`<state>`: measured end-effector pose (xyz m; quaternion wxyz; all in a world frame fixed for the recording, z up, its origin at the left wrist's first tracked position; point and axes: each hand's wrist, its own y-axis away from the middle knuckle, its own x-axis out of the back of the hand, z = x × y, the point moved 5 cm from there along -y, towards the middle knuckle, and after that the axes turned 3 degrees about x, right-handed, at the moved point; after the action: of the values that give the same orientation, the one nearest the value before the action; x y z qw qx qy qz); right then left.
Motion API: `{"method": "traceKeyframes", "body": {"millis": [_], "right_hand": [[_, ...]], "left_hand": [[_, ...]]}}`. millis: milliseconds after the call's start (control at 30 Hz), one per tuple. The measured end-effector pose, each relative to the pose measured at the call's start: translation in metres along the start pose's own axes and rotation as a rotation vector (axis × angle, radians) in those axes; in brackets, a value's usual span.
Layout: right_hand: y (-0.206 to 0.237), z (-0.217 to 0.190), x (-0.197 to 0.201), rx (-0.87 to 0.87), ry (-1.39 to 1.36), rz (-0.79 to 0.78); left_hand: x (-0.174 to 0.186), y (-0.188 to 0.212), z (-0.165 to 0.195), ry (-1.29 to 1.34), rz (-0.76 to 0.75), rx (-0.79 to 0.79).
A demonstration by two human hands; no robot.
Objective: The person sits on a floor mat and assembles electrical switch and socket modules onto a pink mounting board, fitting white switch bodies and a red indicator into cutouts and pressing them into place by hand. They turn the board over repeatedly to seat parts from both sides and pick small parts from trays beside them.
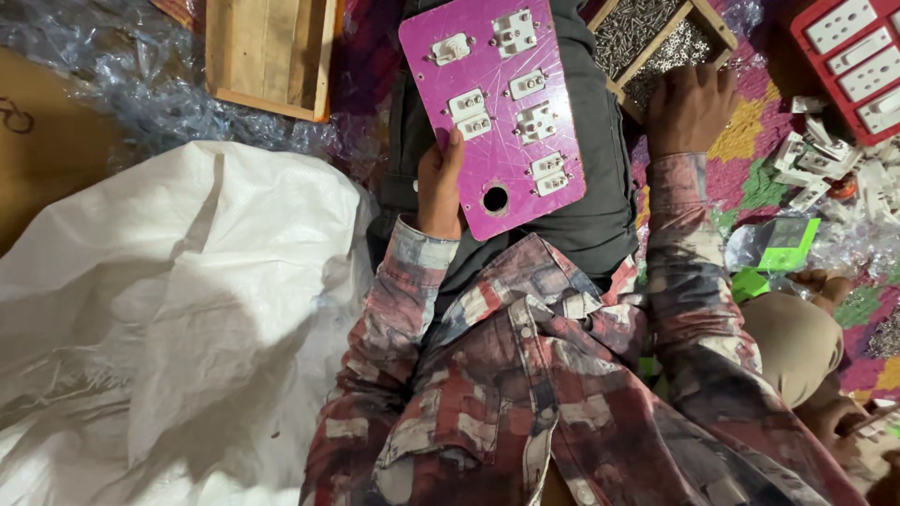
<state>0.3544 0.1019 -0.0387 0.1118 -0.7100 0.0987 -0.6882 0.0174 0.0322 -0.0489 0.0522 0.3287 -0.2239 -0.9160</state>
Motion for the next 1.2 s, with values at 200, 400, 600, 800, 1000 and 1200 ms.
{"method": "traceKeyframes", "body": {"millis": [200, 400, 600, 800, 1000, 1200], "right_hand": [[-0.008, 0.006, -0.003, 0.067, -0.041, -0.07], [-0.017, 0.018, -0.005, -0.075, -0.478, 0.032], [-0.018, -0.032, 0.038, -0.231, -1.189, 0.064], [-0.022, -0.117, 0.095, 0.089, -1.392, -0.037], [-0.028, -0.161, 0.114, 0.254, -1.002, -0.131], [-0.027, -0.178, 0.127, 0.292, -0.904, -0.169]], "left_hand": [[0.001, -0.002, -0.005, 0.004, -0.008, 0.018], [-0.006, 0.001, 0.001, 0.018, -0.08, 0.006], [-0.01, 0.004, 0.006, 0.105, -0.122, 0.041], [-0.011, 0.005, 0.013, 0.119, -0.131, 0.042], [-0.014, 0.008, 0.016, 0.143, -0.155, 0.059], [-0.017, 0.009, 0.019, 0.128, -0.171, 0.073]]}}
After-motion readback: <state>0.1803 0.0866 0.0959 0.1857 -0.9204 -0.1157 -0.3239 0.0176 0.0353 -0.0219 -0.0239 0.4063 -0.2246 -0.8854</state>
